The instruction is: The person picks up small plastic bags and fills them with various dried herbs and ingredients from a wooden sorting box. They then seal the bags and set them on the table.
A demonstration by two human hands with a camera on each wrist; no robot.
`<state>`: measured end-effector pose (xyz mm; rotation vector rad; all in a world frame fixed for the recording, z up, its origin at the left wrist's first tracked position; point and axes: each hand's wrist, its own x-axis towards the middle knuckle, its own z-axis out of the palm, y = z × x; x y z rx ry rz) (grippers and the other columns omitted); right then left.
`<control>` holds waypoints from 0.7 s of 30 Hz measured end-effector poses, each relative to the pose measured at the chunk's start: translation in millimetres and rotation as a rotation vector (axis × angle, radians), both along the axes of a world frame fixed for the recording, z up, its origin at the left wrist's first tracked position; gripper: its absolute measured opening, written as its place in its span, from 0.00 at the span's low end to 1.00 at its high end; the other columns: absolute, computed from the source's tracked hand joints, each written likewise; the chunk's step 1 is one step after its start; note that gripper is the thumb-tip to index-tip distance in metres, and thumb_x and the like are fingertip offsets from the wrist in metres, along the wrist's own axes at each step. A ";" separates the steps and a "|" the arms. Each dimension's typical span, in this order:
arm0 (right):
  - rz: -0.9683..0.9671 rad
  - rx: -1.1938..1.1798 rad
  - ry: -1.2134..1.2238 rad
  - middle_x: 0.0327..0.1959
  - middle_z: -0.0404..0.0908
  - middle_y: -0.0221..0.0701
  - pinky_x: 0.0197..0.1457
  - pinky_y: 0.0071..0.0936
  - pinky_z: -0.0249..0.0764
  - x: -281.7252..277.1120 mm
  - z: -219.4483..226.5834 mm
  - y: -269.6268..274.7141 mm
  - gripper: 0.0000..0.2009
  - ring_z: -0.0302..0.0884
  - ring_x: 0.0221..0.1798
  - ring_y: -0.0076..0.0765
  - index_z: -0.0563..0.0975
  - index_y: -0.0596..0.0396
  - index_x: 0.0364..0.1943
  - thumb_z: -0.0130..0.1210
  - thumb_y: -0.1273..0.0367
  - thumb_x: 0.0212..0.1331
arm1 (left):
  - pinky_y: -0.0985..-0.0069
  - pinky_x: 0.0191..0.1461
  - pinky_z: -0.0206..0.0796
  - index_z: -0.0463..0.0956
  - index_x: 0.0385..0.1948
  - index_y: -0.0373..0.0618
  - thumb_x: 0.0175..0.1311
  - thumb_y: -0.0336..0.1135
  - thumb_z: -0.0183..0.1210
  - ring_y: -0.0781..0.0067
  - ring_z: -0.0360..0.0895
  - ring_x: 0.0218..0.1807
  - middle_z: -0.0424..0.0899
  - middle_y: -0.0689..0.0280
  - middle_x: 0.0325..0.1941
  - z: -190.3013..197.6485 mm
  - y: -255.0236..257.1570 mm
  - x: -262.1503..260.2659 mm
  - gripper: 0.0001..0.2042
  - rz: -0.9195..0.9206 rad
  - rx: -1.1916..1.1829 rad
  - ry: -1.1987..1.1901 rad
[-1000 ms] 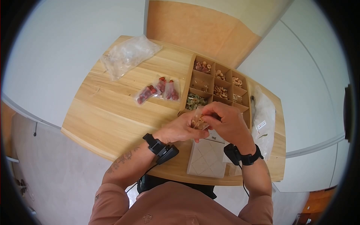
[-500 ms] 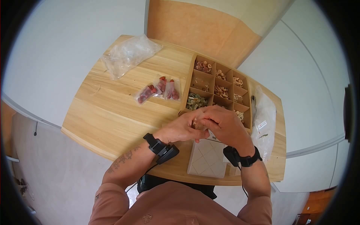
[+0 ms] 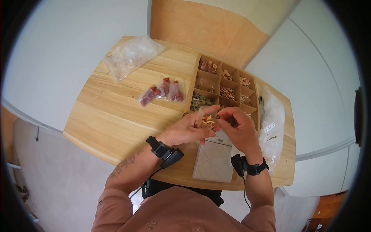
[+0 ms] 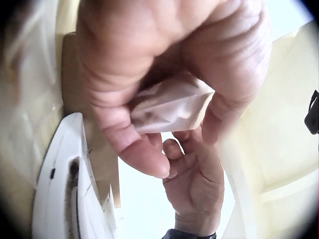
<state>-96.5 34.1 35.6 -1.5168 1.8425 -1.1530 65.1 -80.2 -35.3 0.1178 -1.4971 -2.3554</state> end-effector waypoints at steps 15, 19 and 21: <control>0.070 0.181 -0.141 0.39 0.82 0.25 0.40 0.20 0.75 1.7 -1.2 2.8 0.13 0.80 0.38 0.19 0.78 0.56 0.47 0.64 0.70 0.59 | 0.80 0.36 0.73 0.42 0.76 0.42 0.62 0.26 0.63 0.83 0.77 0.36 0.75 0.64 0.60 7.7 1.8 2.8 0.44 -0.076 0.002 -0.001; 0.050 0.178 -0.216 0.34 0.82 0.26 0.38 0.19 0.75 6.9 -5.5 1.9 0.09 0.79 0.33 0.18 0.79 0.57 0.45 0.62 0.72 0.62 | 0.79 0.38 0.74 0.45 0.76 0.45 0.63 0.27 0.61 0.77 0.79 0.43 0.73 0.63 0.63 8.7 1.2 2.4 0.41 -0.097 -0.046 -0.025; 0.052 0.127 -0.216 0.34 0.82 0.26 0.38 0.19 0.75 5.5 -14.3 1.7 0.08 0.79 0.33 0.18 0.80 0.57 0.44 0.62 0.71 0.62 | 0.79 0.39 0.74 0.46 0.76 0.46 0.64 0.27 0.59 0.74 0.80 0.48 0.71 0.62 0.67 9.3 1.2 2.7 0.39 -0.112 -0.053 -0.034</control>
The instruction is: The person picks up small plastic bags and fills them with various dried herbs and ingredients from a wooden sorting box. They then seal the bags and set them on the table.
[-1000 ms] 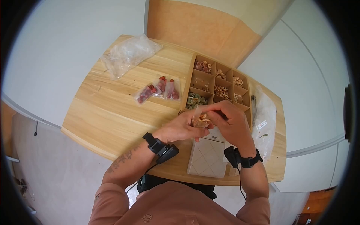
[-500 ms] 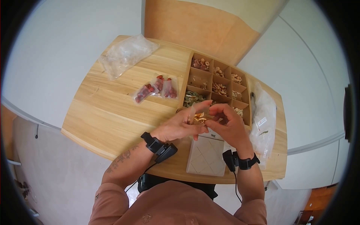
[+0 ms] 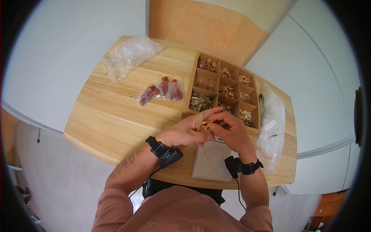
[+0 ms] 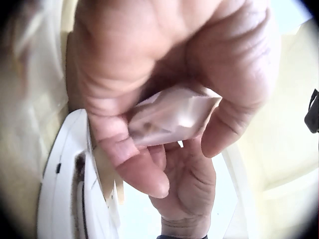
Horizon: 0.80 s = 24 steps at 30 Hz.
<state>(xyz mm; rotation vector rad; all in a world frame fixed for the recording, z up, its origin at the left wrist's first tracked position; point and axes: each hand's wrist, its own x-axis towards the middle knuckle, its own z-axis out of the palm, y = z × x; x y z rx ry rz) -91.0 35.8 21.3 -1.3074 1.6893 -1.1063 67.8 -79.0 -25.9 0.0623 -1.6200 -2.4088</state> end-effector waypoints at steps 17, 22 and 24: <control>-0.050 -0.014 -0.005 0.37 0.80 0.27 0.39 0.20 0.74 -3.5 -13.4 4.0 0.07 0.79 0.34 0.20 0.80 0.59 0.41 0.59 0.69 0.66 | 0.79 0.39 0.75 0.48 0.75 0.43 0.65 0.28 0.61 0.73 0.79 0.51 0.73 0.63 0.61 -8.0 1.1 -3.8 0.39 -0.013 -0.043 -0.016; -0.063 -0.010 0.010 0.38 0.80 0.27 0.39 0.21 0.75 -4.1 -18.2 4.8 0.08 0.80 0.34 0.21 0.80 0.60 0.41 0.58 0.68 0.67 | 0.81 0.38 0.74 0.48 0.75 0.43 0.64 0.28 0.62 0.80 0.79 0.45 0.75 0.65 0.59 -7.8 0.8 -3.2 0.40 -0.022 -0.053 -0.020; -0.057 -0.005 -0.005 0.38 0.80 0.27 0.39 0.21 0.76 -5.0 -19.2 5.2 0.08 0.80 0.34 0.22 0.80 0.60 0.41 0.58 0.68 0.67 | 0.82 0.38 0.74 0.48 0.75 0.43 0.64 0.28 0.63 0.82 0.78 0.43 0.75 0.65 0.60 -7.4 1.1 -3.1 0.40 -0.023 -0.053 -0.028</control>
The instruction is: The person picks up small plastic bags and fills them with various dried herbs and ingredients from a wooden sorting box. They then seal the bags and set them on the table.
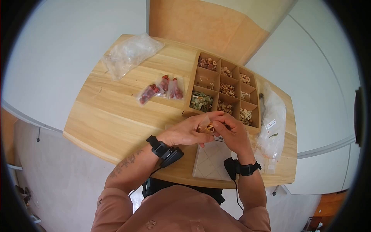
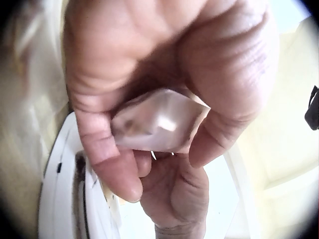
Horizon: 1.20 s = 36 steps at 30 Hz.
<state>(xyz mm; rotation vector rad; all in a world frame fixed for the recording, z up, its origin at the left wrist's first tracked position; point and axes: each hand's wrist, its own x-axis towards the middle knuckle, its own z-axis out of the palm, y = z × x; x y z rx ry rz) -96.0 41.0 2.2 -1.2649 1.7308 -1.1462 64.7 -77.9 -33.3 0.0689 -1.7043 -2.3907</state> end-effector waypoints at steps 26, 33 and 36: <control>0.017 0.069 -0.027 0.39 0.82 0.28 0.41 0.22 0.77 -3.1 -14.2 1.3 0.08 0.81 0.38 0.22 0.81 0.60 0.42 0.61 0.70 0.62 | 0.84 0.40 0.70 0.54 0.75 0.49 0.62 0.25 0.61 0.88 0.73 0.37 0.75 0.71 0.58 -2.2 0.8 3.0 0.38 0.018 -0.113 -0.064; 0.017 0.052 -0.052 0.40 0.81 0.28 0.43 0.23 0.78 -6.4 -23.8 3.6 0.08 0.80 0.40 0.23 0.81 0.60 0.42 0.61 0.70 0.62 | 0.84 0.41 0.69 0.55 0.74 0.50 0.62 0.27 0.61 0.88 0.72 0.39 0.75 0.72 0.58 -2.6 2.6 2.6 0.37 0.023 -0.123 -0.083; 0.007 0.062 -0.050 0.40 0.81 0.28 0.43 0.23 0.78 -3.8 -22.2 4.2 0.08 0.80 0.40 0.22 0.81 0.60 0.42 0.61 0.70 0.63 | 0.85 0.40 0.69 0.55 0.74 0.49 0.63 0.27 0.62 0.88 0.71 0.39 0.76 0.72 0.58 -1.4 2.1 3.5 0.37 0.020 -0.125 -0.098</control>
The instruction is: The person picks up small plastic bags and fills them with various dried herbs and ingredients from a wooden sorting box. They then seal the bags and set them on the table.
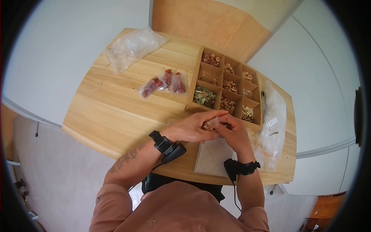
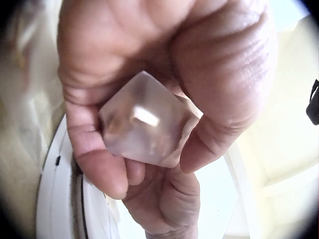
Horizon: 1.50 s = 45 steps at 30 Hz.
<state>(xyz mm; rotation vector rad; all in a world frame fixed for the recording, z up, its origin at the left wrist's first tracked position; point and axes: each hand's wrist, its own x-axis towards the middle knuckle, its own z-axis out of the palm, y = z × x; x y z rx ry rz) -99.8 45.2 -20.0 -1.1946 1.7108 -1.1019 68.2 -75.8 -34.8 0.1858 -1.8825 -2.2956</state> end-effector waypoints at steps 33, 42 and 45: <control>0.010 -0.051 -0.096 0.38 0.80 0.27 0.40 0.20 0.75 3.2 5.0 3.9 0.10 0.78 0.35 0.20 0.80 0.59 0.45 0.58 0.67 0.68 | 0.82 0.38 0.73 0.55 0.74 0.50 0.66 0.32 0.63 0.75 0.80 0.52 0.78 0.65 0.59 -8.2 -2.3 -1.5 0.35 -0.041 0.116 0.074; 0.021 -0.025 -0.170 0.38 0.81 0.29 0.42 0.22 0.75 0.9 0.4 5.6 0.11 0.79 0.36 0.22 0.79 0.60 0.44 0.61 0.66 0.65 | 0.81 0.36 0.73 0.57 0.72 0.45 0.64 0.29 0.59 0.78 0.80 0.46 0.81 0.66 0.49 -6.7 0.5 -2.7 0.33 -0.005 0.108 0.072; 0.054 -0.055 -0.184 0.38 0.81 0.29 0.43 0.23 0.75 -1.6 -1.9 7.5 0.12 0.79 0.37 0.22 0.79 0.60 0.44 0.62 0.65 0.65 | 0.81 0.36 0.73 0.58 0.71 0.44 0.64 0.29 0.59 0.78 0.80 0.45 0.82 0.65 0.47 -7.3 0.8 -3.3 0.33 -0.002 0.104 0.083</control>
